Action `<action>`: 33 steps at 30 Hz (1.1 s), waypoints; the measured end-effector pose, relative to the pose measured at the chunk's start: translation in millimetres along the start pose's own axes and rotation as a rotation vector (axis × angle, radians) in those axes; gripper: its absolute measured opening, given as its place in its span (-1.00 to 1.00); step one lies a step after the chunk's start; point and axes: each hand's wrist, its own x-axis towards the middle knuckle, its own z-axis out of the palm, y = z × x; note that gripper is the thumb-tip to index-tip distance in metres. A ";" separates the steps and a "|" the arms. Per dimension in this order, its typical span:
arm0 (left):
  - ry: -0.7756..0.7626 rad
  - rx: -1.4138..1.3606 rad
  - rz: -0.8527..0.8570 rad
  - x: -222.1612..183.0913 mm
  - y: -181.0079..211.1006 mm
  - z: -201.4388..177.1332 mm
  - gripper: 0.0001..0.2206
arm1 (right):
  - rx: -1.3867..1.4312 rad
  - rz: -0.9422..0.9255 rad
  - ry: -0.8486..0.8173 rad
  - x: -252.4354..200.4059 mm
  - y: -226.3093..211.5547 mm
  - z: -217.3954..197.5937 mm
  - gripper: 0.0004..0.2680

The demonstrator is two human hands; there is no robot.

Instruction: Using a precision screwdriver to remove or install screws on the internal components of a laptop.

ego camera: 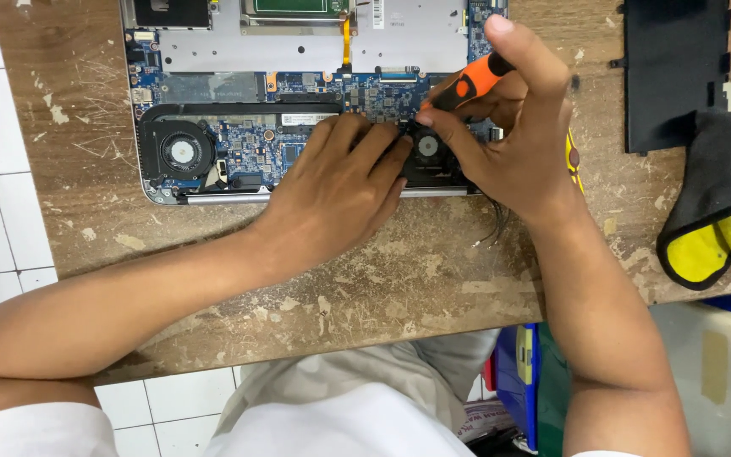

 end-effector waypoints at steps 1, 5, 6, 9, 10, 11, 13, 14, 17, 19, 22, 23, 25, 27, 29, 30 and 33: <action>0.000 0.001 0.000 0.2 -0.2 -1.2 -0.69 | 0.000 -0.001 0.000 0.2 1.4 -0.6 -0.36; 0.015 0.013 0.004 0.6 0.2 -3.1 -0.70 | 0.042 -0.069 -0.085 4.1 -3.4 -4.7 -0.42; 0.013 0.015 0.004 0.8 0.1 -3.0 -0.71 | 0.091 -0.082 -0.132 6.4 -7.1 -5.9 -0.45; 0.028 0.012 0.005 0.7 0.3 -2.4 -0.71 | 0.147 -0.094 -0.168 6.1 -4.7 -5.7 -0.49; 0.030 0.012 0.005 0.6 0.4 -2.1 -0.71 | 0.145 -0.095 -0.168 4.8 -3.0 -5.9 -0.49; 0.025 0.008 0.003 0.6 0.5 -1.9 -0.71 | 0.082 -0.087 -0.151 3.5 -1.4 -6.1 -0.48; 0.021 0.002 0.002 0.6 0.8 -1.9 -0.71 | 0.018 -0.078 -0.133 0.4 4.0 -3.2 -0.46; 0.024 0.008 0.004 0.7 0.8 -2.0 -0.71 | -0.100 -0.089 -0.042 -1.3 7.8 -0.1 -0.47; 0.014 -0.004 0.005 0.1 1.3 -1.7 -0.70 | -0.249 -0.116 0.029 -1.8 12.8 2.6 -0.48; 0.002 -0.018 0.005 0.0 0.9 -1.6 -0.70 | -0.281 -0.135 0.011 3.6 3.9 -0.9 -0.49; 0.019 -0.013 0.003 -0.3 0.3 -1.7 -0.69 | 0.036 -0.043 -0.159 11.9 -11.9 -6.8 -0.50; 0.007 -0.007 0.003 -0.7 0.0 -1.8 -0.69 | -0.032 -0.074 -0.130 11.0 -8.6 -6.2 -0.52; 0.003 -0.005 0.006 0.2 0.9 -1.9 -0.69 | -0.109 -0.105 -0.101 5.9 1.1 -3.9 -0.54; -0.007 0.036 0.017 0.8 1.1 -3.9 -0.67 | -0.414 -0.139 0.069 -1.5 14.1 2.9 -0.45; 0.012 0.006 0.022 1.6 1.4 -4.7 -0.68 | -0.342 -0.111 0.001 4.2 2.5 0.0 -0.48; 0.030 -0.018 0.021 1.7 0.4 -5.6 -0.69 | -0.264 -0.090 -0.067 8.6 -2.5 -0.5 -0.51; 0.035 -0.020 0.013 0.4 0.9 -4.6 -0.70 | 0.148 -0.021 -0.212 14.9 -13.7 -6.9 -0.53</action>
